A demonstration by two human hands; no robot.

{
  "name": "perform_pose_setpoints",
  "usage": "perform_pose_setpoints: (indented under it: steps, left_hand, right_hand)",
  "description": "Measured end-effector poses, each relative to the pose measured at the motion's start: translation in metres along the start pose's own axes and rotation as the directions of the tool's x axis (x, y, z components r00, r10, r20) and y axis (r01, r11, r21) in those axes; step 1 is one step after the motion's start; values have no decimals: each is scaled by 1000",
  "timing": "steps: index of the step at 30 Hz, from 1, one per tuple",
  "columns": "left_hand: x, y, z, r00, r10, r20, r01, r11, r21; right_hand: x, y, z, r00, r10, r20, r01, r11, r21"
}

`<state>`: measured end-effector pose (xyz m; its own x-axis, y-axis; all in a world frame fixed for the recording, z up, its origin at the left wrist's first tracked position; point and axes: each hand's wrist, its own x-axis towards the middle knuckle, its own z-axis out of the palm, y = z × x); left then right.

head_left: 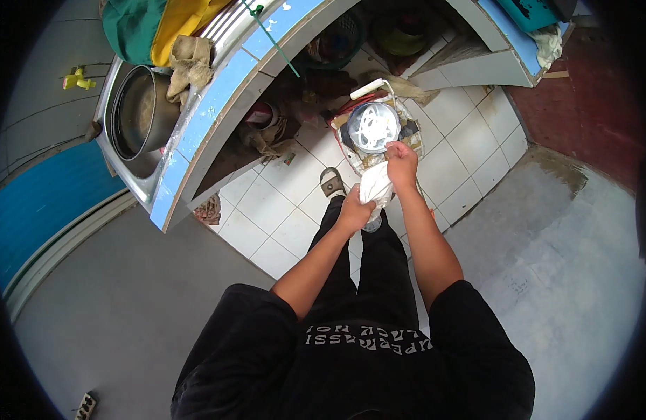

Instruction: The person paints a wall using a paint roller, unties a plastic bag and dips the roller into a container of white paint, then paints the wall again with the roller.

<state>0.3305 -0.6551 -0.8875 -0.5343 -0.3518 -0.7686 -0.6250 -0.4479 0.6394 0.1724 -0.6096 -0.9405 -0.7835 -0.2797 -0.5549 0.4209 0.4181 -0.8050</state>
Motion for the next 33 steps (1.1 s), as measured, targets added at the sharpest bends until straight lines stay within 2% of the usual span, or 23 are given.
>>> perform_pose_setpoints:
  steps: [2, 6, 11, 13, 14, 15, 17, 18, 19, 21, 22, 23, 27, 29, 31, 32, 33]
  left_hand:
    - [2, 3, 0, 999, -41, 34, 39, 998, 58]
    - [5, -7, 2, 999, 25, 20, -26, 998, 56]
    - [2, -18, -7, 996, 93, 17, -94, 988, 120]
    - [-6, -15, -12, 985, 170, -23, -159, 955, 250]
    - [-24, 14, -15, 989, 148, -5, -143, 960, 239]
    - [-28, 15, -19, 985, 171, -12, -164, 956, 242]
    - [-37, 19, -25, 960, 277, -33, -253, 915, 314]
    - [-47, 33, -28, 974, 224, -10, -213, 939, 269]
    - [-54, 45, -30, 967, 255, -19, -240, 931, 274]
    - [-67, 59, -37, 947, 322, -13, -295, 880, 373]
    - [-70, 70, -41, 949, 313, -15, -270, 842, 467]
    - [-77, 89, -43, 941, 339, -13, -293, 831, 473]
    - [-84, 151, -55, 876, 482, -12, -439, 809, 391]
    - [-76, 184, -64, 816, 577, -21, -522, 753, 400]
    - [-57, 217, -79, 744, 667, -37, -621, 711, 331]
    - [-55, 243, -84, 701, 712, -44, -661, 671, 335]
    - [-55, 269, -90, 713, 701, -35, -650, 678, 343]
  right_hand:
    - [3, -2, 2, 999, -23, -29, 23, 1000, 11]
    - [-4, -19, -4, 999, -42, -6, 43, 999, 27]
    - [-30, -45, -19, 1000, 12, -5, -11, 980, 199]
    - [-43, -52, -28, 1000, 24, 7, -25, 981, 192]
    - [-49, -56, -31, 999, 47, 22, -51, 983, 178]
    - [-53, -59, -33, 999, 25, 27, -29, 982, 186]
    - [-65, -66, -41, 994, 97, 53, -106, 968, 227]
    - [-76, -72, -46, 995, 78, 60, -90, 969, 229]
    - [-82, -82, -47, 995, 80, 52, -90, 964, 252]
    - [-92, -107, -48, 998, 46, 46, -57, 952, 300]
    - [-95, -118, -49, 998, 44, 52, -57, 953, 299]
    - [-99, -131, -53, 997, 50, 56, -64, 955, 291]
    - [-90, -188, -51, 993, -57, 102, 23, 952, 305]
    - [-77, -223, -45, 989, -96, 111, 57, 947, 317]
    - [-66, -269, -41, 973, -168, 156, 109, 937, 332]
    - [-69, -300, -32, 977, -187, 100, 143, 929, 340]
    - [-59, -318, -27, 968, -229, 102, 189, 934, 303]
